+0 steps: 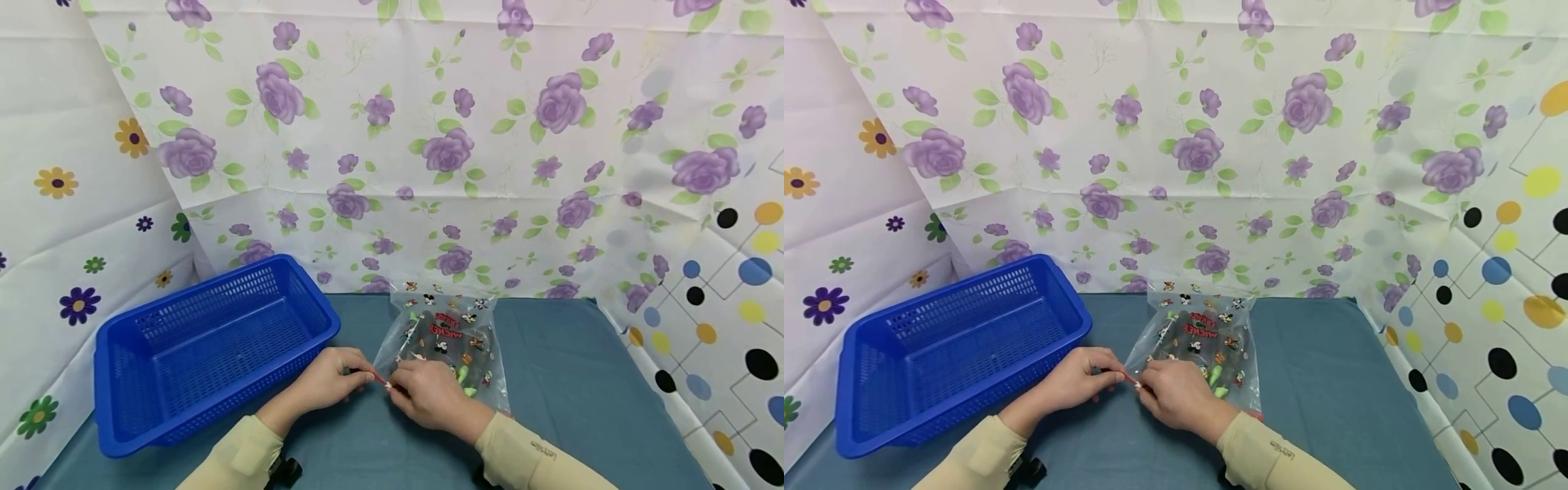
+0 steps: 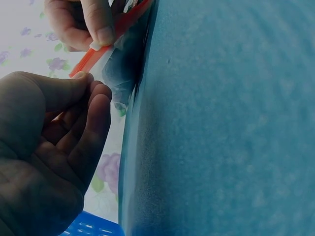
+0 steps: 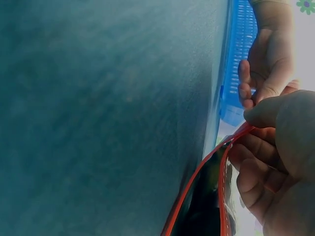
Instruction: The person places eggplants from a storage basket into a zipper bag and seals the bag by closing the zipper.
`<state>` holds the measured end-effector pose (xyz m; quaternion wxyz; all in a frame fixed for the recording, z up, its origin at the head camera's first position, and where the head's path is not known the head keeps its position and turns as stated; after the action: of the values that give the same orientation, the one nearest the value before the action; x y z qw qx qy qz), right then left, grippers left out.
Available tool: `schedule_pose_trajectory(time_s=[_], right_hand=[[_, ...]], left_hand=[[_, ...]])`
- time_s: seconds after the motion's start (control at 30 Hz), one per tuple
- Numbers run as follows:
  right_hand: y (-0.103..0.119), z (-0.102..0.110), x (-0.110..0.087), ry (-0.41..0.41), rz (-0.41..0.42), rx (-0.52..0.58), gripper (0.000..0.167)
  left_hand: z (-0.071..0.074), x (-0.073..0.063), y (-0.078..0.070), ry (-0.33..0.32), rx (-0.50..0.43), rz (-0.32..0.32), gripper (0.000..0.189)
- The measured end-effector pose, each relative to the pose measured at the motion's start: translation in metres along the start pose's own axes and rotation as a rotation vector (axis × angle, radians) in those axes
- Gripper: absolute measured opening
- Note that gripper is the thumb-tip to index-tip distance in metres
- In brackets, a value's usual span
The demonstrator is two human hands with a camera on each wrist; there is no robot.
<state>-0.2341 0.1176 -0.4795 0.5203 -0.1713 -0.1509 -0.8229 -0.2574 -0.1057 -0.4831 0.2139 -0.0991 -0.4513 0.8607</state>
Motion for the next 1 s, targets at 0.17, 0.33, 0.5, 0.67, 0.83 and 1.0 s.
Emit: schedule_pose_trajectory(time_s=[0.17, 0.33, 0.5, 0.67, 0.83, 1.0], right_hand=[[0.000, 0.001, -0.004, -0.005, 0.020, -0.047, 0.006], [0.000, 0.003, -0.008, -0.025, 0.052, -0.101, 0.007], [-0.002, 0.005, -0.011, -0.027, 0.054, -0.102, 0.006], [-0.003, 0.006, -0.014, -0.033, 0.048, -0.087, 0.005], [-0.003, 0.007, -0.017, -0.053, 0.050, -0.093, 0.007], [-0.004, 0.010, -0.020, -0.065, 0.057, -0.095, 0.008]], left_hand=[[0.000, -0.001, 0.001, 0.000, -0.006, 0.014, 0.011], [0.000, -0.001, 0.001, 0.001, -0.020, 0.020, 0.012], [-0.001, -0.001, 0.001, 0.001, -0.031, 0.019, 0.012], [0.000, -0.002, 0.000, -0.009, -0.033, 0.020, 0.011], [0.000, -0.002, -0.001, -0.013, -0.042, 0.019, 0.010], [0.001, -0.002, -0.001, -0.015, -0.044, 0.032, 0.010]])
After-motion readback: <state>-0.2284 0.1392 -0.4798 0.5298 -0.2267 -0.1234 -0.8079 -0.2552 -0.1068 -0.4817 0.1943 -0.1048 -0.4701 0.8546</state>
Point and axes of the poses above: each hand's wrist, its own x-axis towards the middle knuckle, its own z-axis out of the back of the hand, y = z × x, the point moved 3 cm from there along x, towards the middle knuckle, and after that the axes turned 12 degrees about z, right-handed, at the moved point
